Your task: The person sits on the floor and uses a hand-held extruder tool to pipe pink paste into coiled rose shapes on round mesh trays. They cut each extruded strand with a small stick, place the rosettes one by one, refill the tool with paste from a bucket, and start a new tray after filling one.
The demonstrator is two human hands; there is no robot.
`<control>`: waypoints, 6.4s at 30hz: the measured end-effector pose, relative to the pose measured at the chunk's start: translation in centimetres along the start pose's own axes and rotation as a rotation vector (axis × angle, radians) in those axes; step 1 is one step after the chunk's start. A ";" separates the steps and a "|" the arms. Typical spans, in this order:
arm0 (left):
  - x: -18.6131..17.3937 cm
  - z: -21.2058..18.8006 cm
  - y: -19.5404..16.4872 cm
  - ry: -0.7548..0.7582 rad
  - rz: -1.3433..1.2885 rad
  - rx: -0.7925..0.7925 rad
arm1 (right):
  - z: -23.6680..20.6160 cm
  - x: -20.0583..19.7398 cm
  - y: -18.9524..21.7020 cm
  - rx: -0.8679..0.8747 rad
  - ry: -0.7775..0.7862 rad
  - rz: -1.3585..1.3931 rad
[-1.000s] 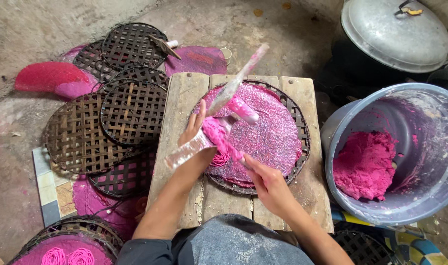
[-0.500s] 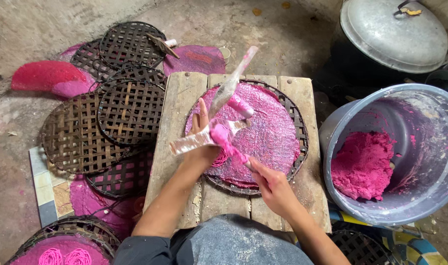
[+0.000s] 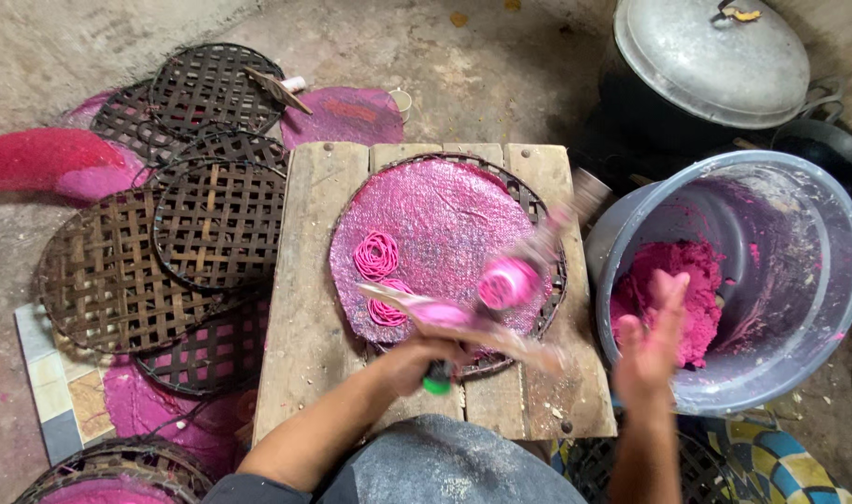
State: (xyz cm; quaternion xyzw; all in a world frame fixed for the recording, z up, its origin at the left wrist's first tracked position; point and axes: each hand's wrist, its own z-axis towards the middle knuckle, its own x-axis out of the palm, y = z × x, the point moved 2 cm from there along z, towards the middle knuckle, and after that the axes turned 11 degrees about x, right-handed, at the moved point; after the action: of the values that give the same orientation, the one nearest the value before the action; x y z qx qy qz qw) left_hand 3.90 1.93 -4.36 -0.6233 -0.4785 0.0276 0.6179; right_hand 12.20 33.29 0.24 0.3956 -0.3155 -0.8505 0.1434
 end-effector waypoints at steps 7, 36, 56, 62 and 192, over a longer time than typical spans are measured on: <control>2.5 -1.1 -0.6 0.180 0.217 -0.005 | -0.9 5.0 10.8 0.262 0.584 1.663; -1.6 22.2 -17.2 0.052 1.264 0.573 | -9.7 2.2 -2.1 0.774 0.682 1.140; -15.5 4.5 -19.3 -0.700 1.756 0.001 | -10.0 2.0 0.9 0.703 0.624 1.215; -14.9 -2.5 -11.9 -0.650 1.621 0.189 | -5.2 5.5 0.7 0.855 0.914 0.851; -13.2 -0.2 -11.1 -0.353 1.310 0.336 | 12.5 17.8 11.8 0.339 1.173 0.170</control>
State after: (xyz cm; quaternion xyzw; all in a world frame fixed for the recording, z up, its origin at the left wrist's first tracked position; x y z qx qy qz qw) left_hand -9.33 -8.96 -2.86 -0.6658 -0.0868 0.5689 0.4749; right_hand -8.86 20.79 3.67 0.7884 -0.3453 -0.4147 0.2954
